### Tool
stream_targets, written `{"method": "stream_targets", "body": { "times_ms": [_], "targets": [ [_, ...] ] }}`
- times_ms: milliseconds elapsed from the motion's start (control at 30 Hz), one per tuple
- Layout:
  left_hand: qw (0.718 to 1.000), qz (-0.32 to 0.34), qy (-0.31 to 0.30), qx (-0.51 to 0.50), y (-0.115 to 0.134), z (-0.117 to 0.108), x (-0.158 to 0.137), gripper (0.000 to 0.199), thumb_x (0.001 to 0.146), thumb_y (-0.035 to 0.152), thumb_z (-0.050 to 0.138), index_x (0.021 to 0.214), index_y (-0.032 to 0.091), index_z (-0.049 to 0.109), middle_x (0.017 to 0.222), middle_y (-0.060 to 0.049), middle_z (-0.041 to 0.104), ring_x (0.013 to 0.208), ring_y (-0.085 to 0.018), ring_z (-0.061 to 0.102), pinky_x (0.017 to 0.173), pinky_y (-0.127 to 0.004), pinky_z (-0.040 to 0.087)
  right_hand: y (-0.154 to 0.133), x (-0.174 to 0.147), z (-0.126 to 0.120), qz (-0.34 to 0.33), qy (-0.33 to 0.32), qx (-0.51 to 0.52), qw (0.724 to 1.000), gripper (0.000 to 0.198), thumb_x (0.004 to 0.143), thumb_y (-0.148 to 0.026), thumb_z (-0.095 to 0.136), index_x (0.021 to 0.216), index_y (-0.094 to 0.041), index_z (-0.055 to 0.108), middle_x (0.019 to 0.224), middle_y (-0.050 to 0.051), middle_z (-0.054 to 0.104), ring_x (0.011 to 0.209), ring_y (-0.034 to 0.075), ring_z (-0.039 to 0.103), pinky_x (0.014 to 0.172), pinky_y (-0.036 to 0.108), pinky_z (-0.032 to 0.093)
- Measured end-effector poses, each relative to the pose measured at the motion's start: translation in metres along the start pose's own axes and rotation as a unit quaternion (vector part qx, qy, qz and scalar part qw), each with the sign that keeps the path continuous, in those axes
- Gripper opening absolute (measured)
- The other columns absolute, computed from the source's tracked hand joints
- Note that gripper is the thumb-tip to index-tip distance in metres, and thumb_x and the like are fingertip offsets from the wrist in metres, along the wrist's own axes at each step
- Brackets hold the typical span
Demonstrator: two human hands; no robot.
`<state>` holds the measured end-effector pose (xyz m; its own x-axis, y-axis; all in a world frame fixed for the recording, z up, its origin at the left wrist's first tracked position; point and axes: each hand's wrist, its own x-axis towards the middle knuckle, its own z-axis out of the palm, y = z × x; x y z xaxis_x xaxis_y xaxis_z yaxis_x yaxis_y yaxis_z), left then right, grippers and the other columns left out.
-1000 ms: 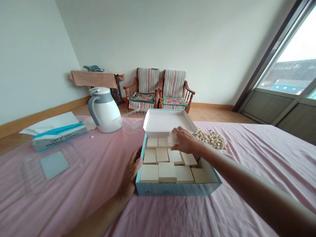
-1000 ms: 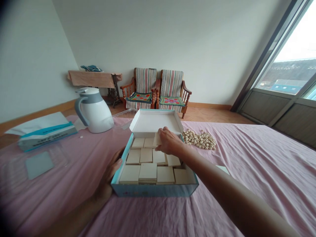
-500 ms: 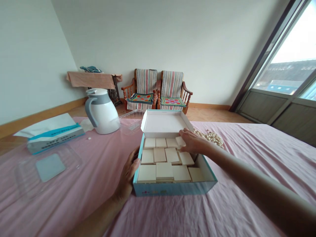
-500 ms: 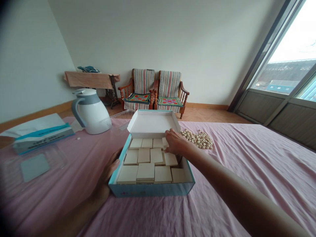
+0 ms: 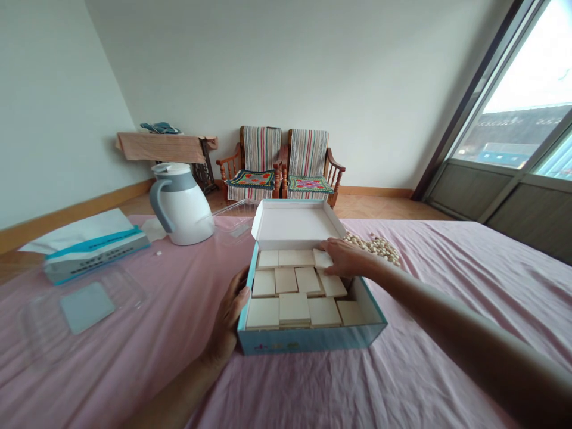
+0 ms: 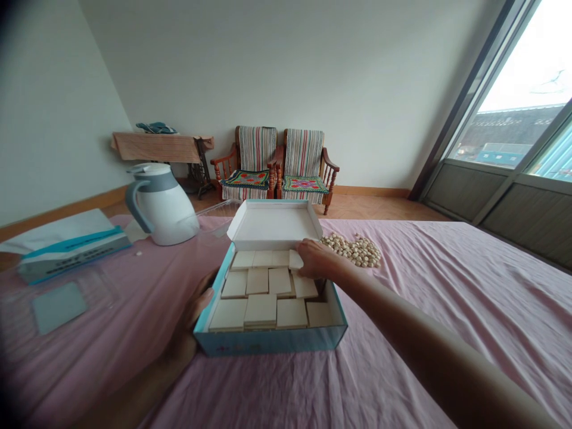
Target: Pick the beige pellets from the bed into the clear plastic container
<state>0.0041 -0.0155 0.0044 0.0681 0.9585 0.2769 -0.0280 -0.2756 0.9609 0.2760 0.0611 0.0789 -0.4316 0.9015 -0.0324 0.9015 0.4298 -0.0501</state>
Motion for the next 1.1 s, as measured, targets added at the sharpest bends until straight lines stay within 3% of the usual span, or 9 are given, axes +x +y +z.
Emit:
{"method": "stream_targets", "body": {
  "times_ms": [167,300,433,633,867,967,1100],
  "targets": [
    [1.0,0.007,0.004,0.01,-0.002,0.0,0.0,0.049,0.089,0.042,0.043,0.134,0.022,0.042,0.139,-0.004,0.045,0.13,-0.025,0.037,0.107,-0.035,0.031,0.004,-0.015,-0.018,-0.006,0.02,0.012,1.0,0.05,0.064,-0.03,0.066,0.109,-0.012,0.055,0.099,0.012,0.06,0.089,0.023,0.056,0.076,0.03,0.04],
    [1.0,0.001,0.006,0.001,-0.002,0.001,0.0,0.05,0.088,0.042,0.044,0.134,0.022,0.043,0.137,-0.005,0.047,0.131,-0.026,0.036,0.108,-0.036,0.031,0.0,-0.034,-0.028,-0.03,-0.03,0.02,0.999,0.051,0.061,-0.028,0.067,0.109,-0.014,0.056,0.105,0.011,0.06,0.096,0.024,0.055,0.081,0.031,0.04],
    [1.0,-0.017,0.007,-0.013,-0.003,0.001,0.0,0.051,0.086,0.045,0.046,0.13,0.02,0.047,0.134,-0.005,0.051,0.13,-0.026,0.039,0.107,-0.036,0.033,-0.009,-0.044,-0.022,-0.031,-0.032,-0.004,0.999,0.049,0.061,-0.029,0.066,0.107,-0.014,0.055,0.11,0.014,0.059,0.101,0.028,0.054,0.085,0.036,0.037],
    [1.0,-0.005,0.004,-0.012,-0.007,0.001,0.0,0.05,0.088,0.043,0.044,0.133,0.022,0.044,0.137,-0.004,0.048,0.129,-0.025,0.039,0.108,-0.036,0.032,-0.024,-0.058,-0.021,0.013,-0.011,-0.091,0.996,0.041,0.067,-0.03,0.062,0.102,-0.01,0.054,0.09,0.015,0.064,0.092,0.031,0.058,0.089,0.043,0.031],
    [1.0,0.0,0.007,-0.004,-0.007,0.0,0.002,0.051,0.087,0.043,0.045,0.134,0.022,0.043,0.138,-0.004,0.047,0.131,-0.027,0.037,0.109,-0.038,0.03,-0.041,-0.064,-0.01,0.021,-0.051,-0.106,0.993,0.067,0.069,-0.029,0.06,0.125,0.002,0.041,0.095,0.021,0.065,0.098,0.032,0.058,0.098,0.045,0.019],
    [1.0,0.001,0.007,0.003,-0.005,0.001,0.002,0.048,0.088,0.043,0.044,0.131,0.023,0.047,0.135,-0.003,0.05,0.131,-0.027,0.036,0.109,-0.038,0.031,-0.038,-0.064,-0.01,0.017,-0.064,-0.089,0.994,0.061,0.068,-0.027,0.058,0.122,-0.002,0.045,0.091,0.018,0.067,0.094,0.032,0.059,0.096,0.045,0.022],
    [1.0,0.001,0.013,0.001,-0.007,0.001,0.001,0.049,0.087,0.044,0.044,0.131,0.023,0.047,0.138,-0.003,0.047,0.132,-0.026,0.036,0.109,-0.037,0.03,-0.034,-0.061,-0.021,0.012,-0.03,-0.082,0.996,0.04,0.073,-0.028,0.055,0.108,-0.009,0.053,0.086,0.014,0.067,0.088,0.03,0.061,0.09,0.042,0.026]
  ]
}}
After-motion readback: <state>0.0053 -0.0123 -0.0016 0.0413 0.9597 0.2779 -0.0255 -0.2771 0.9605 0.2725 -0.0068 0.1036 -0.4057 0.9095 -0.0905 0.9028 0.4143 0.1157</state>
